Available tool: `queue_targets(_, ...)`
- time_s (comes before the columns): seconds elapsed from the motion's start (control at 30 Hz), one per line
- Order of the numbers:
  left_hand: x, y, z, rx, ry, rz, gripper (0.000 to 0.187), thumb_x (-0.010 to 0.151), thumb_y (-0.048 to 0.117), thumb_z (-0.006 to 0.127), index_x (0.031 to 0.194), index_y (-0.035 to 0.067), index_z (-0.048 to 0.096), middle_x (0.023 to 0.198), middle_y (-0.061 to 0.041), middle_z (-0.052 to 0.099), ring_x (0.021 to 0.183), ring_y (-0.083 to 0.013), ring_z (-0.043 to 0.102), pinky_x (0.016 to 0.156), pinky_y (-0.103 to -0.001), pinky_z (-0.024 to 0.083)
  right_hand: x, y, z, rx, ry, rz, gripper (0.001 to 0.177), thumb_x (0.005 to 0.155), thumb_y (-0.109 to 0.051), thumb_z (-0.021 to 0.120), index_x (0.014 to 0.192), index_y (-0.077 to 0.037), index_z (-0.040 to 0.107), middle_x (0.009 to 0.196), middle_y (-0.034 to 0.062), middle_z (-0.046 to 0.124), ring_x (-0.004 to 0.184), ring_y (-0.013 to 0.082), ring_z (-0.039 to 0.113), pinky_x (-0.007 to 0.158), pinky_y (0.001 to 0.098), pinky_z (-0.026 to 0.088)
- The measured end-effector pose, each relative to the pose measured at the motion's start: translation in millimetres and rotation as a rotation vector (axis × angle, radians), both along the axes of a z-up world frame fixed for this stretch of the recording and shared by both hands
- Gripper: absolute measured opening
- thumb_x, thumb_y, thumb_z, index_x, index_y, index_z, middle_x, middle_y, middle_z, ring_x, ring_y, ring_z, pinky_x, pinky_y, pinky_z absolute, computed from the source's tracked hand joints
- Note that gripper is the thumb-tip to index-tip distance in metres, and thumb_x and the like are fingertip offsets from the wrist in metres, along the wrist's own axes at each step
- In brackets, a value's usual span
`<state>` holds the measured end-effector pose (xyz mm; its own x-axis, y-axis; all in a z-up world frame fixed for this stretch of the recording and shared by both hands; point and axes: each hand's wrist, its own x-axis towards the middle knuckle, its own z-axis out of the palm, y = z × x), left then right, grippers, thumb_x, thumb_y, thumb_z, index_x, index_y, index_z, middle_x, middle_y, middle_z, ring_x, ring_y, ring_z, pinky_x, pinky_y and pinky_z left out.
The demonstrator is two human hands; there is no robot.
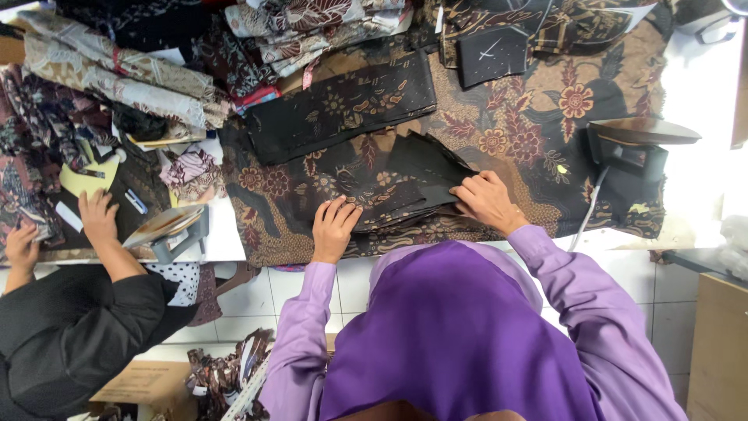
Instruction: The person folds a large piece of patterned fabric on a table, aligning edges and smoothing the surface. Another person irons a separate piece of fabric nearby. The folded fabric is stacked on the table.
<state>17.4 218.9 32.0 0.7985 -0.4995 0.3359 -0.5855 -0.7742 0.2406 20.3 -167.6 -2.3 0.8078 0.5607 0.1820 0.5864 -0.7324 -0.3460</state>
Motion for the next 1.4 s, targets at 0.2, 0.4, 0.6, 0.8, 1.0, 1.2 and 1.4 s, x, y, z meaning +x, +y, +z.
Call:
queue_targets(0.2,1.6,13.1,-17.0,-0.005,0.0,0.092,0.03,0.082,0.004,0.066,0.108,0.015,0.076,0.112,0.001,0.071,0.123,-0.0208,0.062,0.102,-0.045,0.044,5.4,1.7,7.7,-0.236,0.069,-0.006,0.043,0.077,-0.032,0.073,0.112,-0.009,0.063,0.085,0.003,0.06,0.08,0.0227,0.063,0.079,0.0384,0.044)
queue_targets(0.4,28.5,20.0,19.8,0.052,-0.228,0.188,0.026,0.09,0.009,0.068,0.112,0.02,0.078,0.116,0.006,0.073,0.121,-0.015,0.065,0.098,-0.038,0.036,23.5,-8.3,40.5,-0.278,-0.083,-0.183,0.02,0.087,-0.015,0.067,0.107,-0.017,0.065,0.089,0.0002,0.057,0.082,0.0197,0.061,0.089,0.0367,0.044)
queue_targets(0.6,13.1,39.6,-20.8,0.176,-0.311,0.191,0.023,0.099,0.017,0.065,0.117,0.025,0.077,0.119,0.01,0.072,0.121,-0.0112,0.065,0.097,-0.037,0.032,8.9,-33.3,44.1,-0.292,-0.298,-0.372,0.04,0.09,-0.019,0.065,0.129,-0.025,0.075,0.103,-0.0026,0.062,0.09,0.0202,0.056,0.085,0.0384,0.04)
queue_targets(0.8,-31.7,50.8,-100.5,0.279,0.209,0.163,0.043,0.093,0.013,0.06,0.134,0.021,0.067,0.142,0.004,0.063,0.139,-0.0151,0.051,0.113,-0.049,0.032,-38.8,-53.9,-29.0,-0.24,-0.018,-0.455,0.054,0.085,-0.006,0.059,0.136,-0.02,0.067,0.128,0.008,0.063,0.111,0.0288,0.058,0.098,0.0447,0.042)
queue_targets(1.0,-50.4,46.3,-87.8,0.196,0.453,0.176,0.073,0.077,0.039,0.074,0.141,0.009,0.057,0.143,-0.009,0.055,0.14,-0.0255,0.04,0.112,-0.062,0.02,-57.0,-107.4,-70.5,-0.092,0.016,-0.855,0.04,0.091,0.003,0.055,0.129,-0.006,0.065,0.134,0.0177,0.06,0.12,0.0391,0.057,0.102,0.0482,0.044)
queue_targets(1.2,-44.3,33.1,-81.2,0.014,0.43,0.297,0.047,0.095,0.033,0.068,0.138,0.013,0.061,0.143,-0.004,0.058,0.143,-0.023,0.045,0.121,-0.059,0.016,-48.0,-143.4,-109.9,-0.241,0.154,-0.93,0.028,0.095,0.001,0.057,0.121,-0.004,0.066,0.118,0.0185,0.06,0.109,0.0401,0.058,0.092,0.0495,0.05)
queue_targets(1.4,-50.2,28.2,-86.3,-0.044,0.316,0.473,0.035,0.1,0.023,0.062,0.135,0.016,0.065,0.144,-0.003,0.058,0.143,-0.0241,0.046,0.124,-0.056,0.017,-20.4,-139.9,-95.7,-0.24,0.147,-0.942,0.014,0.094,-0.008,0.065,0.107,-0.006,0.064,0.104,0.0173,0.062,0.097,0.0407,0.062,0.081,0.0503,0.05)
